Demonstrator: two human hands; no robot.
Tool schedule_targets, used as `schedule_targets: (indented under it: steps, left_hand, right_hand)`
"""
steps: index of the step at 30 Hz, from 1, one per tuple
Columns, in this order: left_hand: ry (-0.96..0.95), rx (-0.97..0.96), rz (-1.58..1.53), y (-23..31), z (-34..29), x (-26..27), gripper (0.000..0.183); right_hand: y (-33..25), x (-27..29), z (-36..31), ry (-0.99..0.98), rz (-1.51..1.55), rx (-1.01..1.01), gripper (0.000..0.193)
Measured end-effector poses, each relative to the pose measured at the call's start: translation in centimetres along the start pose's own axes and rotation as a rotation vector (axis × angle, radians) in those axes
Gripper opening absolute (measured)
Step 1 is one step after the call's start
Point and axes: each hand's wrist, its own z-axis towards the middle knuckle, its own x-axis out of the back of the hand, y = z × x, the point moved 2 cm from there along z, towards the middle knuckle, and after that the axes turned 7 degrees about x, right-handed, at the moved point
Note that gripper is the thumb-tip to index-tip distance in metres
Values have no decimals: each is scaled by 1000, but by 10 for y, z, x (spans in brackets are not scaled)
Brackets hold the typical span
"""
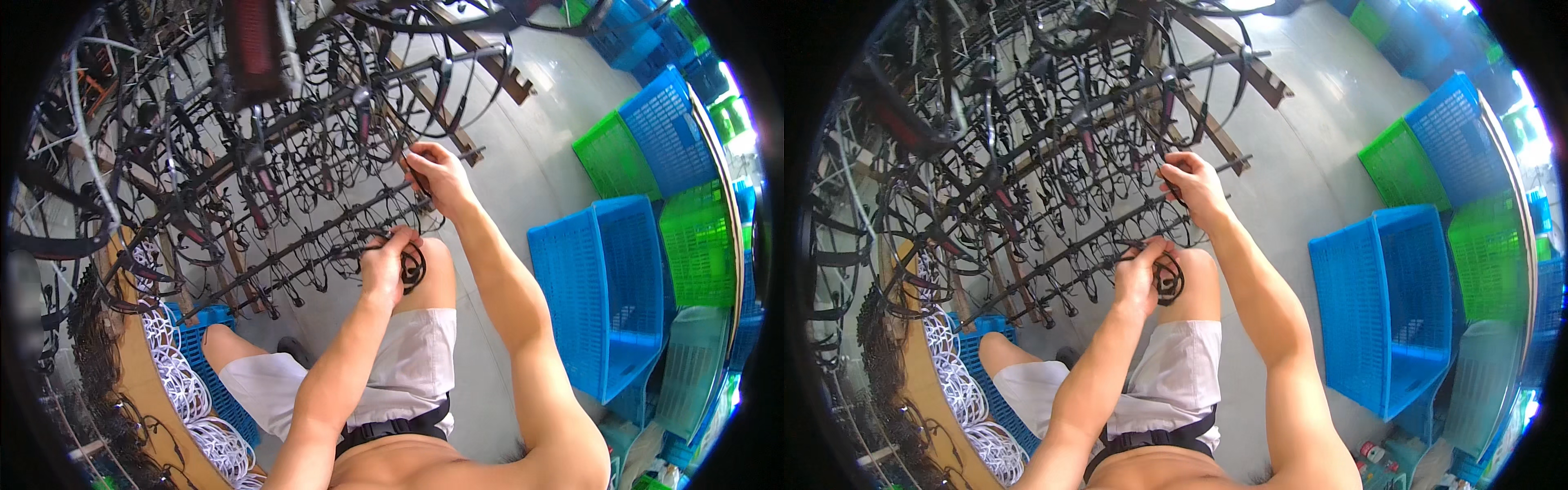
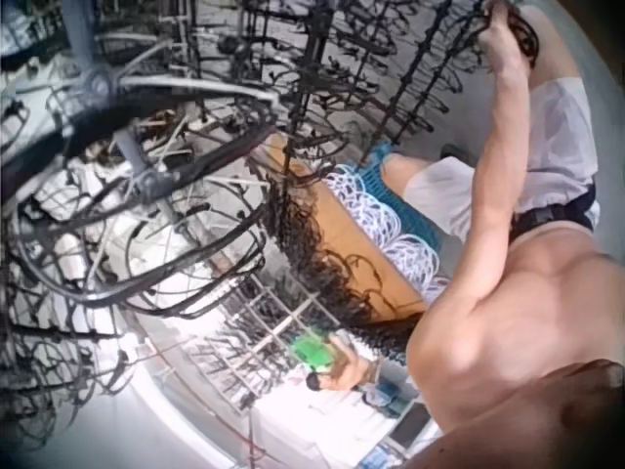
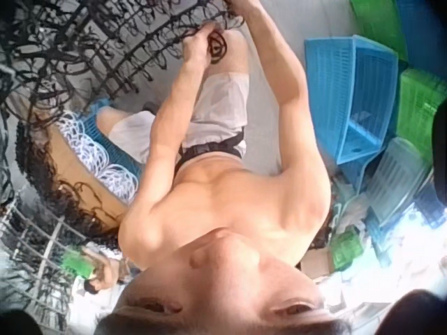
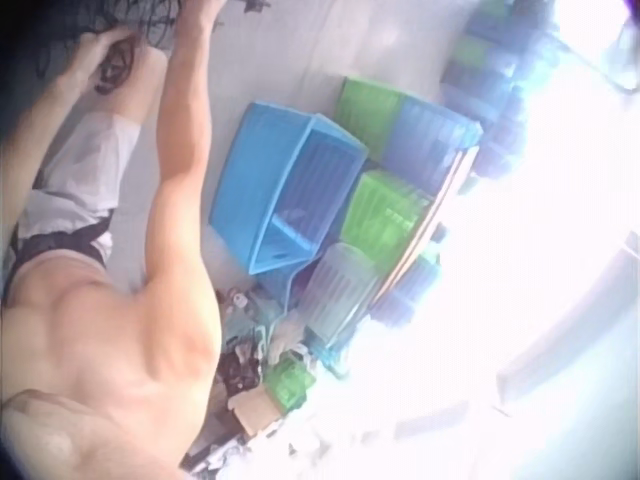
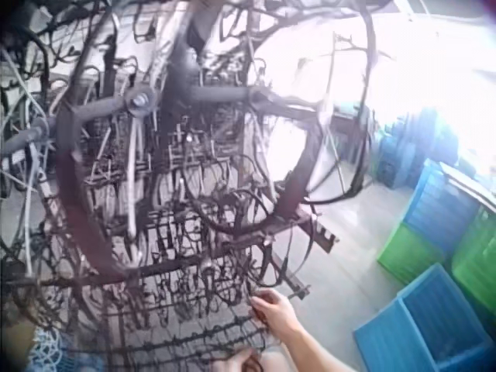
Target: The person repeatedly picks up black cable loops from a table and hangs them onto a metal rack. They handle the cables one at a time, arranging them in rows on the rack.
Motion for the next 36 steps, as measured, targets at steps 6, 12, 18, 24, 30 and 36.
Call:
schedule_targets:
  steps: [6, 12, 18, 24, 30, 36]
  left_hand:
    - [10, -29, 57, -9, 10, 1, 18]
    - [15, -29, 91, -9, 12, 6, 16]
    - [1, -52, 130, -11, 11, 5, 16]
    - [-2, -76, 117, -7, 8, 6, 16]
    - [5, -158, 25, -19, 10, 1, 14]
    - [95, -215, 31, -15, 11, -4, 16]
  right_hand:
    - [3, 3, 0, -29, 23, -18, 25]
    - [2, 4, 4, -2, -10, 13, 27]
    - [4, 5, 0, -11, 24, 48, 27]
    - [0, 1, -6, 2, 19, 106, 21]
    - [-10, 18, -26, -117, -26, 74, 14]
    - [-28, 22, -32, -223, -289, 23, 10]
